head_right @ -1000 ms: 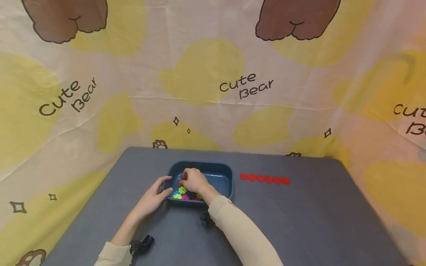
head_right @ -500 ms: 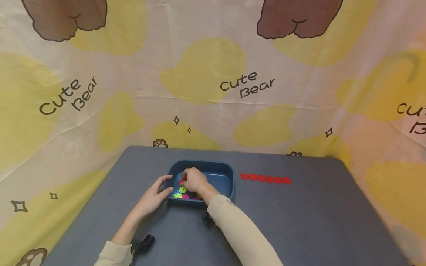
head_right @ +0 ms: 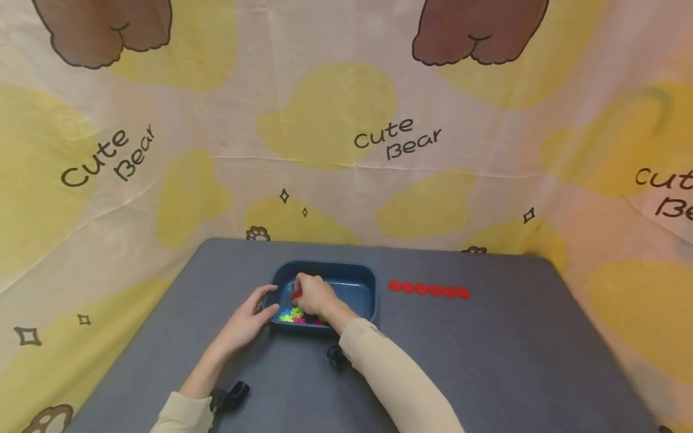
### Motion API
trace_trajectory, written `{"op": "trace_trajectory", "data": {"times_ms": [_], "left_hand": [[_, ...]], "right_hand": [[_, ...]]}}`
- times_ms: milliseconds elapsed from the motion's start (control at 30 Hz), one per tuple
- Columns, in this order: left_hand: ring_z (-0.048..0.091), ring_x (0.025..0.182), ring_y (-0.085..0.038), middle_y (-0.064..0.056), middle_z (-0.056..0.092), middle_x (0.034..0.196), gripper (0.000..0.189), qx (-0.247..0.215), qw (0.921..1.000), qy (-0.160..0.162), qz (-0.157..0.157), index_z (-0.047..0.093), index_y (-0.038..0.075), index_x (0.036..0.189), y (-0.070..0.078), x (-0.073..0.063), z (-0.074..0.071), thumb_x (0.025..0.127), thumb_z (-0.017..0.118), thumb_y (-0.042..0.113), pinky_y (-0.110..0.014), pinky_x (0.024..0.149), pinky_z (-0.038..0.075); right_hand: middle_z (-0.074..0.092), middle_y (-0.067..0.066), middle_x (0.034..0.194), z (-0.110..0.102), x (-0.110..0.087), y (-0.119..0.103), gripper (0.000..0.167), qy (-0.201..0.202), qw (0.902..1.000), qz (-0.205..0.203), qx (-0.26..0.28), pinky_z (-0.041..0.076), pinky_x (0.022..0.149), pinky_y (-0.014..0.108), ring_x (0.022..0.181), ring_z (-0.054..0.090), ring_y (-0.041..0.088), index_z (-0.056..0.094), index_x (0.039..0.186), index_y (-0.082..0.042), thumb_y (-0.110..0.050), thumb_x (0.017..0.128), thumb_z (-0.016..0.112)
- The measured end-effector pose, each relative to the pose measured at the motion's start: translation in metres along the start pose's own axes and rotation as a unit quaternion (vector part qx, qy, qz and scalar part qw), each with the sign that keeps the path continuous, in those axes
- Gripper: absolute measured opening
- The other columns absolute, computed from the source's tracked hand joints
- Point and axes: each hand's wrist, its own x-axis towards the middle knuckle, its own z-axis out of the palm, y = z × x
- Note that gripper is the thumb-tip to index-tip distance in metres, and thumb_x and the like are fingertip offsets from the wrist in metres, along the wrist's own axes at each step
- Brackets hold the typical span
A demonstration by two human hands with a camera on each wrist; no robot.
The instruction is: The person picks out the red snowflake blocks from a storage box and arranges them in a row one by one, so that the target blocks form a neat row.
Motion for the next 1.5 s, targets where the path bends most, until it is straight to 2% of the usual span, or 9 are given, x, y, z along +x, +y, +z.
{"op": "trace_trajectory", "data": {"times_ms": [200,367,533,733,900,1067,1233,1333,1500], "left_hand": [[0.042,0.139,-0.05,-0.024,0.04,0.156,0.05,0.003,1.0,0.0,0.002,0.043,0.02,0.151,-0.002,0.001,0.002,0.104,0.058,0.031,-0.068,0.105,0.038],[0.043,0.137,-0.051,-0.025,0.042,0.154,0.05,0.008,1.0,0.002,0.004,0.043,0.02,0.151,-0.003,0.002,0.003,0.104,0.059,0.031,-0.068,0.103,0.039],[0.047,0.134,-0.049,-0.025,0.048,0.15,0.051,0.01,0.9999,0.004,0.004,0.044,0.019,0.15,0.001,0.002,0.002,0.103,0.059,0.031,-0.066,0.1,0.043],[0.045,0.136,-0.048,-0.025,0.046,0.151,0.051,0.008,0.9999,0.004,0.012,0.044,0.018,0.15,0.002,0.002,0.001,0.104,0.059,0.03,-0.064,0.1,0.044],[0.042,0.138,-0.049,-0.025,0.042,0.154,0.05,0.006,0.9999,0.001,0.013,0.043,0.018,0.15,0.0,0.003,0.001,0.104,0.059,0.03,-0.066,0.105,0.039],[0.047,0.135,-0.048,-0.024,0.044,0.153,0.051,0.013,0.9999,0.004,0.006,0.044,0.019,0.15,-0.001,0.003,0.003,0.104,0.059,0.031,-0.065,0.103,0.042],[0.048,0.134,-0.048,-0.024,0.045,0.153,0.05,0.015,0.9999,0.004,0.002,0.043,0.019,0.15,0.0,0.002,0.002,0.104,0.059,0.031,-0.065,0.101,0.043],[0.044,0.137,-0.05,-0.025,0.042,0.154,0.051,0.011,0.9999,0.001,0.004,0.043,0.019,0.151,0.0,0.001,0.002,0.104,0.059,0.031,-0.067,0.104,0.039],[0.044,0.137,-0.05,-0.025,0.043,0.154,0.051,0.011,0.9999,-0.002,0.006,0.043,0.019,0.151,0.001,0.001,0.0,0.104,0.059,0.031,-0.067,0.104,0.039]], "right_hand": [[0.06,-0.003,0.08,-0.011,-0.01,0.0,0.019,0.0,0.9998,-0.018,0.007,0.049,0.062,0.027,0.066,0.057,0.013,0.059,0.102,-0.014,-0.019,0.093,0.076],[0.061,0.0,0.077,-0.026,-0.024,0.003,0.02,-0.002,0.9986,-0.024,0.047,0.048,0.056,0.028,0.058,0.056,0.015,0.06,0.105,-0.01,-0.017,0.094,0.075],[0.06,0.001,0.075,-0.041,-0.038,0.01,0.021,0.005,0.9975,-0.037,0.061,0.046,0.053,0.028,0.055,0.055,0.015,0.061,0.106,-0.01,-0.018,0.094,0.075],[0.059,-0.001,0.073,-0.058,-0.055,0.019,0.019,0.022,0.9965,-0.063,0.052,0.045,0.055,0.029,0.056,0.053,0.014,0.06,0.105,-0.014,-0.018,0.094,0.076],[0.059,-0.004,0.075,-0.072,-0.073,0.028,0.02,0.034,0.9957,-0.074,0.044,0.047,0.058,0.029,0.058,0.054,0.013,0.061,0.105,-0.014,-0.019,0.093,0.076],[0.06,-0.004,0.077,-0.086,-0.09,0.037,0.021,0.049,0.994,-0.084,0.05,0.049,0.059,0.03,0.06,0.055,0.013,0.062,0.106,-0.013,-0.017,0.092,0.077],[0.06,-0.005,0.078,-0.1,-0.102,0.045,0.021,0.06,0.9931,-0.085,0.055,0.05,0.062,0.031,0.064,0.056,0.014,0.062,0.107,-0.013,-0.016,0.092,0.077],[0.061,-0.006,0.077,-0.107,-0.109,0.052,0.022,0.07,0.9926,-0.082,0.056,0.051,0.062,0.031,0.066,0.057,0.014,0.062,0.106,-0.013,-0.015,0.091,0.078],[0.062,-0.006,0.078,-0.118,-0.121,0.069,0.023,0.089,0.9913,-0.081,0.055,0.051,0.063,0.03,0.068,0.058,0.014,0.063,0.105,-0.012,-0.013,0.089,0.079]]}}
